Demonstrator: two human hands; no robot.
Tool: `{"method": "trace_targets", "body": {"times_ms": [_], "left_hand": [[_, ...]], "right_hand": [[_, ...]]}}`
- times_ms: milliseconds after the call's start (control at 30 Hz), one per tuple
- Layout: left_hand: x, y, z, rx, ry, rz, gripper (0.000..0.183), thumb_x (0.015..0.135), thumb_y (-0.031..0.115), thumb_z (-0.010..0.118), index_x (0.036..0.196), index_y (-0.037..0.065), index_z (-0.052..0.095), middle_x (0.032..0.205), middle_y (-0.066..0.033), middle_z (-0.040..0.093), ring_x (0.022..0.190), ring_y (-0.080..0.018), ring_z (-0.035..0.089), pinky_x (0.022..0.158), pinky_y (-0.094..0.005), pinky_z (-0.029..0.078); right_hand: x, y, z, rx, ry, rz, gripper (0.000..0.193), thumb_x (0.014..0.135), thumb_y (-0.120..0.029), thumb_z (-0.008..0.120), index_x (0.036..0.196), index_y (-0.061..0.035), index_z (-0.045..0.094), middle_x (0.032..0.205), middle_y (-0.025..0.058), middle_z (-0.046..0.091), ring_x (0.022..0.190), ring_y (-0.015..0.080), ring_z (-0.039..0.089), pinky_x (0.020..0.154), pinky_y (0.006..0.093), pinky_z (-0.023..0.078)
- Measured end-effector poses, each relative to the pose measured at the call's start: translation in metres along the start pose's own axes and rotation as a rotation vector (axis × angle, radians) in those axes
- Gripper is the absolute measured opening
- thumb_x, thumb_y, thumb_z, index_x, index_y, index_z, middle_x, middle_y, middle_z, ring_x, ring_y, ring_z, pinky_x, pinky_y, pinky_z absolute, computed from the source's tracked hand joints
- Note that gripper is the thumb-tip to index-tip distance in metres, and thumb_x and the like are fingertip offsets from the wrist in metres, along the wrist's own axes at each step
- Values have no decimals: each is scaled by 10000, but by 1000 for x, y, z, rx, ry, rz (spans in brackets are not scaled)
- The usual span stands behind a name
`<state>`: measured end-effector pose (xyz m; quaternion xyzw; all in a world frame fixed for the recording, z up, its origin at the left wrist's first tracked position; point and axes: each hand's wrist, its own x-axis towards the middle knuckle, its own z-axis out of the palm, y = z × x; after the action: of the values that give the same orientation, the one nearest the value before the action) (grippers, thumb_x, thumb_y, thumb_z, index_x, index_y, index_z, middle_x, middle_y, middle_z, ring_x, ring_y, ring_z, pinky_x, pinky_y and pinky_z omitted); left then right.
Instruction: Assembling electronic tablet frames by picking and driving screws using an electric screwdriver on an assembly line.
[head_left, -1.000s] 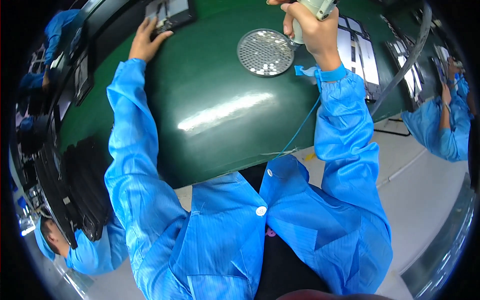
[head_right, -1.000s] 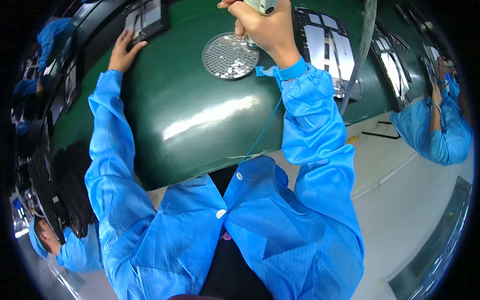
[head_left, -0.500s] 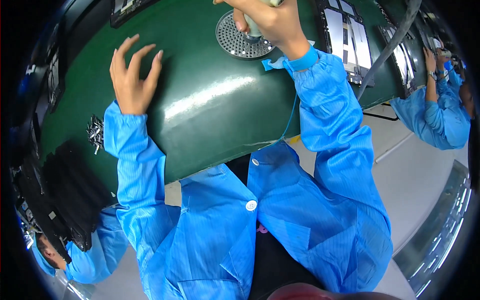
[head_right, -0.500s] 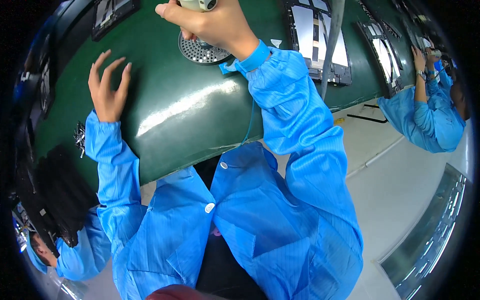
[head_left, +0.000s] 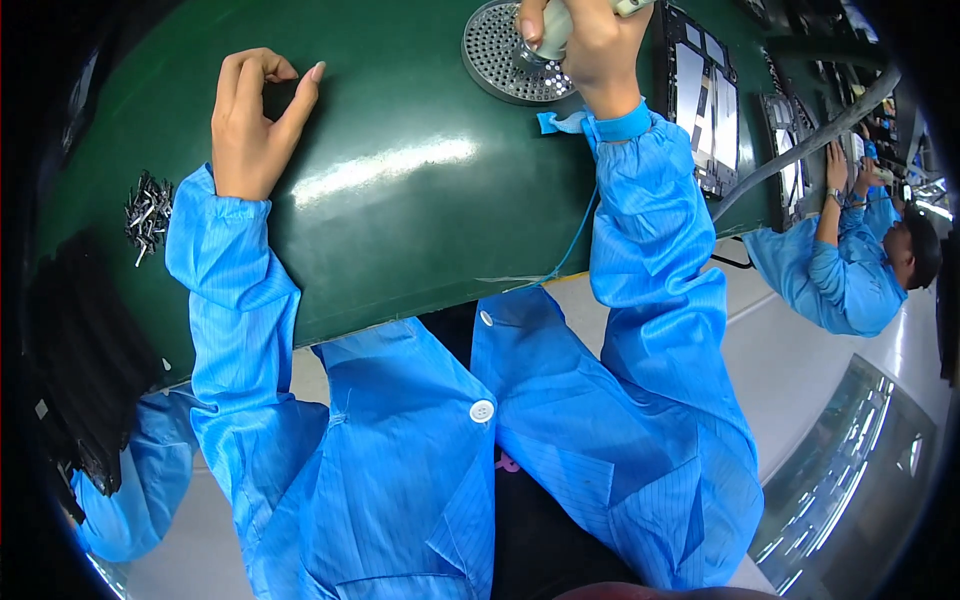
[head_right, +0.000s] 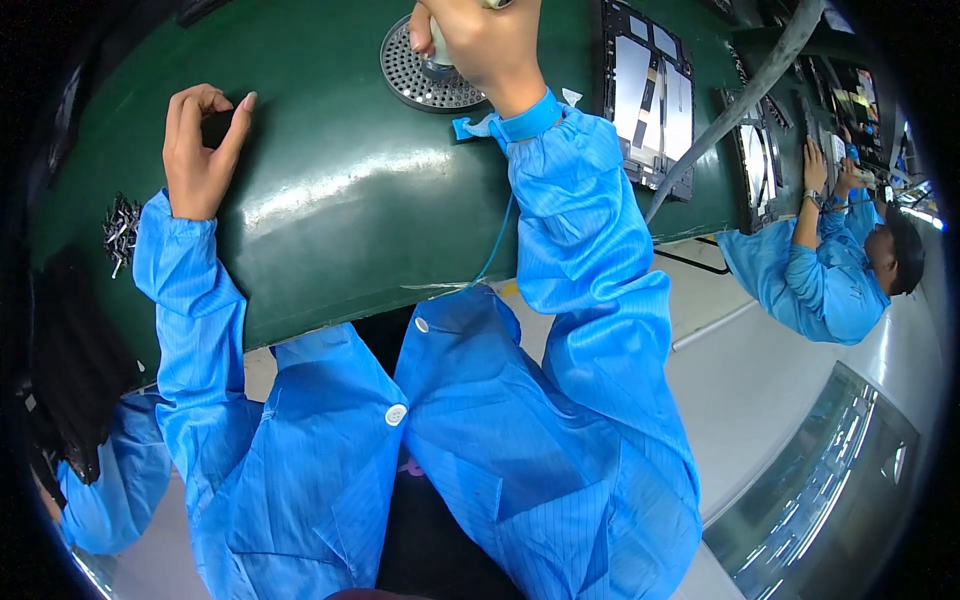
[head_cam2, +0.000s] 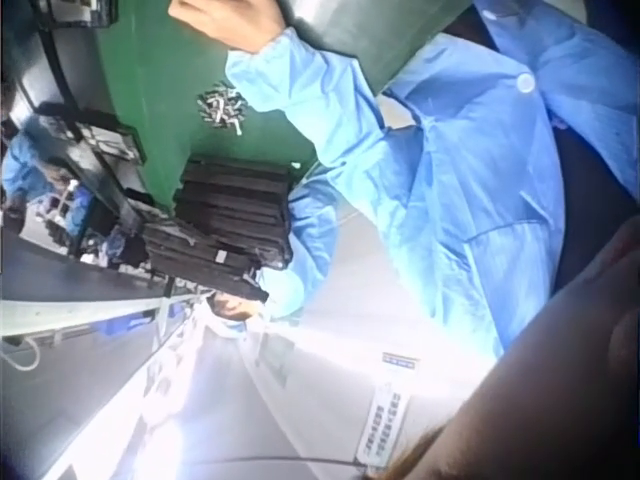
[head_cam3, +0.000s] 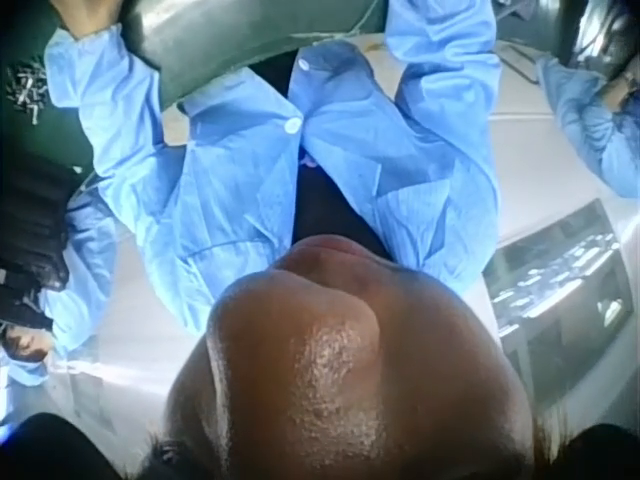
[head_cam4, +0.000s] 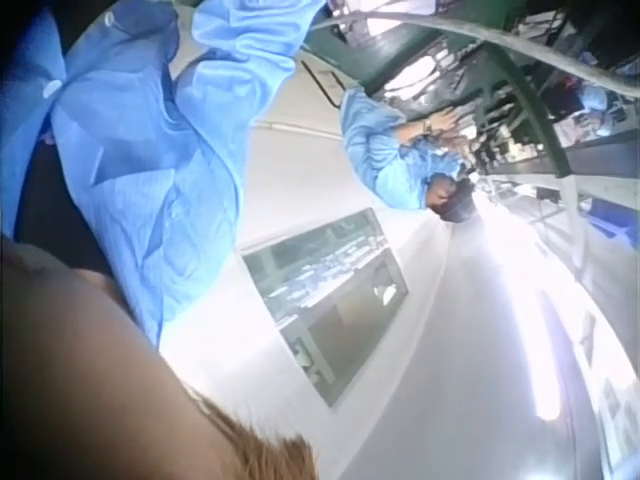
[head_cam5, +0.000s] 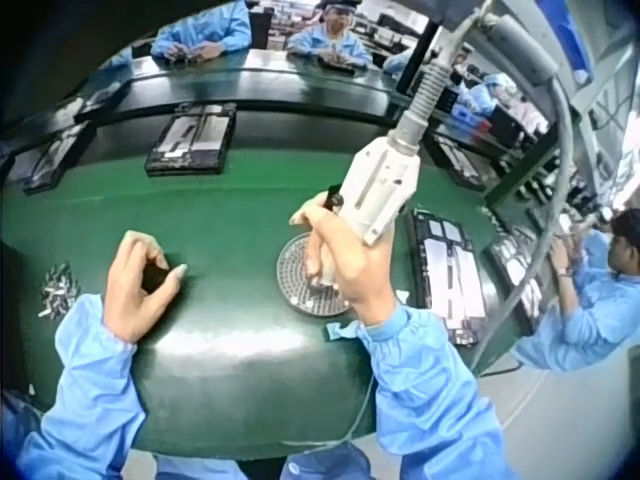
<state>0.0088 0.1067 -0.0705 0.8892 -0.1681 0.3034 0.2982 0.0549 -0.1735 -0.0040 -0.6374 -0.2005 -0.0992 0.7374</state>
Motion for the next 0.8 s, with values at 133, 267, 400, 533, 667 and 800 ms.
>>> {"method": "trace_targets", "body": {"times_ms": [133, 267, 400, 533, 667, 800], "left_hand": [[-1, 0, 2, -5, -25, -2, 252, 848, 110, 809, 945, -14, 613, 987, -96, 600, 852, -200, 620, 771, -310, 526], [0, 1, 4, -17, -28, -1, 251, 851, 108, 806, 961, -14, 617, 997, -97, 603, 861, -197, 622, 778, -310, 525], [1, 1, 6, -19, -29, -4, 255, 850, 121, 804, 981, -5, 626, 1020, -98, 602, 865, -209, 636, 773, -324, 536], [2, 5, 8, -31, -18, 11, 257, 846, 125, 801, 996, 6, 628, 1034, -96, 597, 865, -213, 641, 771, -334, 541], [4, 7, 9, -40, -22, 5, 253, 847, 124, 799, 996, 6, 632, 1043, -93, 598, 877, -209, 639, 773, -332, 541], [4, 7, 11, -53, -30, -11, 251, 849, 126, 798, 1006, 10, 641, 1063, -94, 601, 884, -205, 638, 775, -330, 543]], "right_hand": [[1, 5, -4, -26, 5, -19, 156, 955, -86, 605, 881, 39, 663, 589, 51, 600, 439, 107, 529, 432, 229, 406], [1, 3, -6, -50, -7, -9, 163, 955, -91, 601, 880, 41, 663, 579, 52, 593, 442, 106, 528, 434, 227, 398], [1, 3, -9, -89, -8, 1, 161, 956, -88, 600, 884, 40, 664, 591, 51, 599, 449, 105, 532, 436, 228, 403], [1, 1, -9, -79, -9, -56, 162, 961, -88, 597, 885, 39, 662, 611, 48, 605, 453, 102, 535, 435, 231, 410], [1, 2, -12, -61, -17, -39, 170, 965, -95, 592, 877, 34, 658, 602, 43, 596, 451, 98, 529, 432, 230, 407], [0, 0, -14, -56, -30, -16, 175, 966, -101, 588, 867, 27, 655, 585, 37, 586, 446, 93, 520, 428, 228, 399]]}}
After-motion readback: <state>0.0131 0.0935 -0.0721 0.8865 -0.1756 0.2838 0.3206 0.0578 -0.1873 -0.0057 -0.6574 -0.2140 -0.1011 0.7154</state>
